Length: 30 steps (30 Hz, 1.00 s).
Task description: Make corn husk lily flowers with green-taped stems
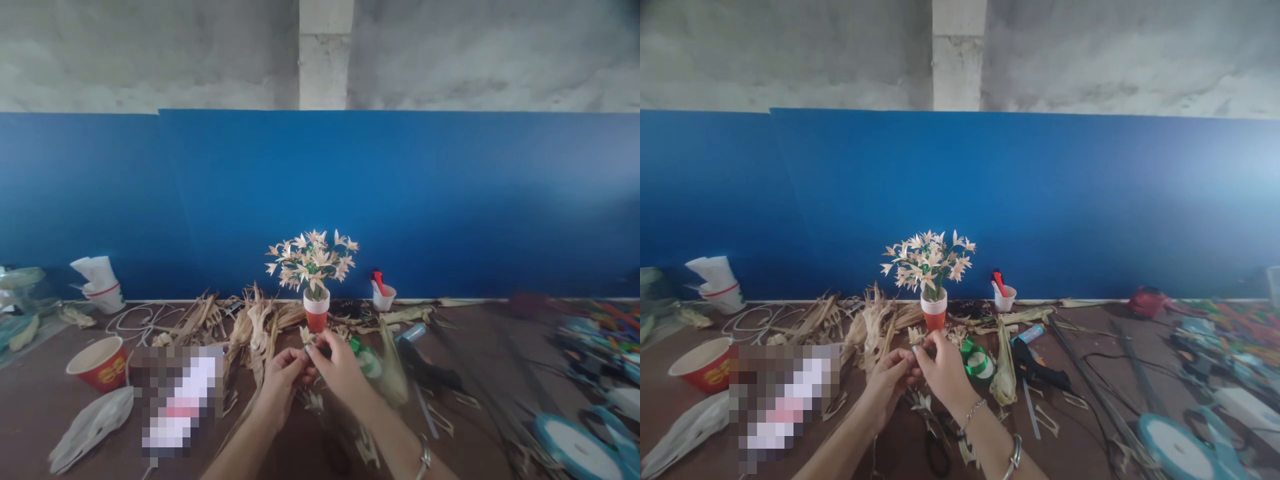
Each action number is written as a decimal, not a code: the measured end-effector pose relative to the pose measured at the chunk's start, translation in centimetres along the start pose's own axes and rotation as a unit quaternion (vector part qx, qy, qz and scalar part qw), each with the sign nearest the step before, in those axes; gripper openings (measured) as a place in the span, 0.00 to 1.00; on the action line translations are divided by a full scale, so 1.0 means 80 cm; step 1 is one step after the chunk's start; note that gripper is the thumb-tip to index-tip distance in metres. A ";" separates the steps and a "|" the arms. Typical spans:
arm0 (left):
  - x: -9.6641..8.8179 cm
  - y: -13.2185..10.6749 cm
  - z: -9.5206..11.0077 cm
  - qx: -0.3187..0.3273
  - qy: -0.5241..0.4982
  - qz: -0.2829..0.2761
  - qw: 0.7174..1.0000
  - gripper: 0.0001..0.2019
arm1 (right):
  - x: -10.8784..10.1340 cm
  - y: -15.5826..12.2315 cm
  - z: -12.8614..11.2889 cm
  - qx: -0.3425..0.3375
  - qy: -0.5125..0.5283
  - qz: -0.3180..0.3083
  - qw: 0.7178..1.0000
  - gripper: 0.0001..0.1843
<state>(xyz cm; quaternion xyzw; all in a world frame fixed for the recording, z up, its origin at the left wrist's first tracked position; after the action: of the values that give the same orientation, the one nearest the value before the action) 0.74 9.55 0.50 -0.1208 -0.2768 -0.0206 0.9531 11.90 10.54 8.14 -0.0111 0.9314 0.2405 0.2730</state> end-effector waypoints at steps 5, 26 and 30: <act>-0.003 0.001 0.001 0.008 -0.008 0.010 1.000 0.14 | 0.002 0.001 -0.001 0.007 0.002 -0.014 1.000 0.08; -0.007 0.003 0.001 0.001 -0.010 0.008 1.000 0.16 | 0.005 0.003 0.005 0.027 0.069 -0.037 0.997 0.07; 0.002 0.001 0.003 -0.011 -0.011 -0.019 1.000 0.15 | 0.009 0.004 0.011 0.038 0.093 -0.053 0.994 0.06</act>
<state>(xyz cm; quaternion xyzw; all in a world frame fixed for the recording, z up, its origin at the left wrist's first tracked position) 0.74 9.66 0.77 -0.1262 -0.2896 -0.0406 0.9479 11.67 11.26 7.26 -0.0726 0.9593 0.1878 0.1982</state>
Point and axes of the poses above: each hand's wrist, its own y-axis towards the middle knuckle, its own x-axis out of the palm, z = x × y, the point moved 10 cm from there along y, towards the middle knuckle, and after that the axes turned 5 degrees about -x, right-handed, at the moved point
